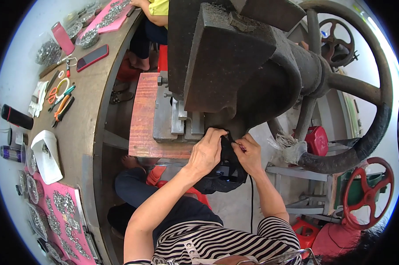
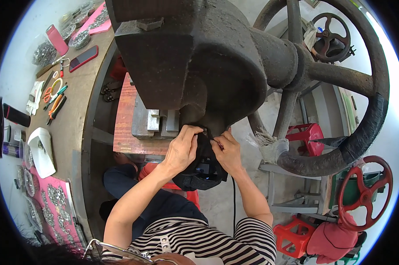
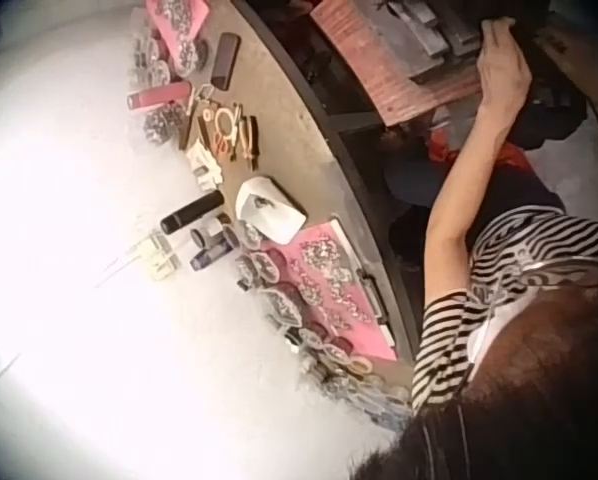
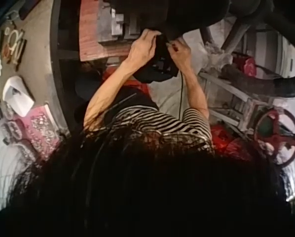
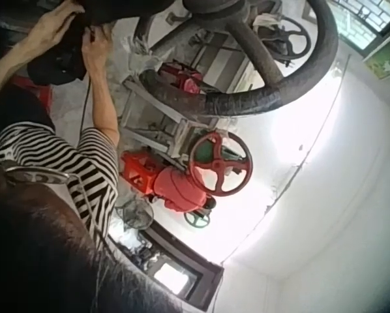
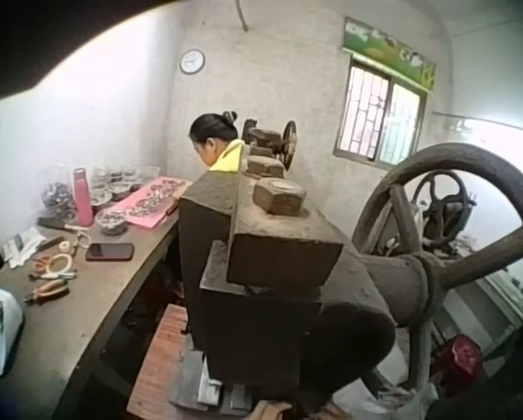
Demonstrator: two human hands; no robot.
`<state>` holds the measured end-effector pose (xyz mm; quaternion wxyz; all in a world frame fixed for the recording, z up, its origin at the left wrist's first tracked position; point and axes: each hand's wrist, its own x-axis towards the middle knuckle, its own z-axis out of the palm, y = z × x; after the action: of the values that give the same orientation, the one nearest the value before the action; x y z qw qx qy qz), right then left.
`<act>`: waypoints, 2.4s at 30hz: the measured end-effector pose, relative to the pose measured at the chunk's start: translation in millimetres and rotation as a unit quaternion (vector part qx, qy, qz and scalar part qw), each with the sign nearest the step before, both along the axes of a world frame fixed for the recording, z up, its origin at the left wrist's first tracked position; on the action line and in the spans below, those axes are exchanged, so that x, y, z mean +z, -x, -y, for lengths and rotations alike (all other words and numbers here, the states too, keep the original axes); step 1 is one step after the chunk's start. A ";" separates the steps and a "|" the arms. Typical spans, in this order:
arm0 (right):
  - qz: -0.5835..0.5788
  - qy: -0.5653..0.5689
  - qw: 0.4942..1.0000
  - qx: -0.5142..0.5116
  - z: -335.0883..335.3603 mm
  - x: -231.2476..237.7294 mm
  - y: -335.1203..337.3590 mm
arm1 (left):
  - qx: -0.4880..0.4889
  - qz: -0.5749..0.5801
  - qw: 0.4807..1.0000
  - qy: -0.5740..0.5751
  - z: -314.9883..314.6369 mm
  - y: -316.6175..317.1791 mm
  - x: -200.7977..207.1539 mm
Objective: The person sorts small metal parts from plastic containers by hand, then assembles them using a manual hand-press machine.
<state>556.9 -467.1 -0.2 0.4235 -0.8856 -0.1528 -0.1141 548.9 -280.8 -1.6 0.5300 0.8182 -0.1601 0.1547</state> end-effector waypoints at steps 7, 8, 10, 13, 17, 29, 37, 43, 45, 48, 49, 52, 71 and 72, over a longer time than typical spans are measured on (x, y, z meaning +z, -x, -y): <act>-0.002 -0.003 1.000 0.002 -1.4 0.1 -0.1 | 0.044 -0.029 0.989 -0.136 14.0 -0.9 1.4; -0.003 -0.003 1.000 0.002 -0.7 0.3 0.3 | 0.044 -0.030 0.989 -0.136 15.1 0.2 2.8; -0.002 0.018 1.000 0.000 1.8 0.8 -0.1 | 0.042 -0.062 0.986 -0.150 16.2 1.5 5.8; -0.015 0.003 1.000 -0.004 3.8 -1.4 4.1 | -0.009 0.073 0.995 -0.072 7.3 -1.8 0.3; 0.000 0.007 1.000 0.000 3.3 1.2 3.0 | -0.086 0.048 0.985 -0.139 6.1 -4.3 -2.2; -0.010 -0.015 1.000 -0.006 1.2 -1.3 2.0 | -0.089 -0.027 0.989 -0.117 13.1 -17.6 -3.5; -0.010 -0.039 0.999 -0.024 1.9 -4.4 3.0 | -0.041 -0.018 0.991 -0.123 15.4 1.6 3.1; -0.005 -0.011 1.000 -0.019 5.6 -4.7 3.1 | -0.036 -0.032 0.977 -0.210 18.6 1.3 -2.4; -0.010 -0.002 1.000 -0.005 7.3 -0.1 1.2 | -0.047 -0.039 0.983 -0.175 18.2 0.8 -4.2; -0.023 0.014 1.000 0.011 8.8 4.2 4.8 | -0.042 0.009 0.984 -0.172 18.1 0.1 -6.7; -0.026 0.020 0.999 0.016 8.3 5.3 4.1 | -0.042 0.010 0.984 -0.173 17.6 -1.0 -7.5; -0.051 0.020 0.998 0.017 8.6 7.3 4.9 | -0.060 0.015 0.980 -0.189 16.9 -3.4 -11.0; -0.050 0.014 0.999 0.011 15.4 -2.1 6.7 | -0.094 0.039 0.967 -0.232 19.2 -11.1 -15.6; -0.042 0.014 0.999 0.010 16.5 0.6 6.8 | -0.092 0.032 0.968 -0.231 19.1 -11.0 -15.3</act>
<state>550.0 -483.6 0.4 0.4185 -0.8938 -0.1448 -0.0705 559.9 -300.0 -16.9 0.3328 0.8951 -0.2829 0.0897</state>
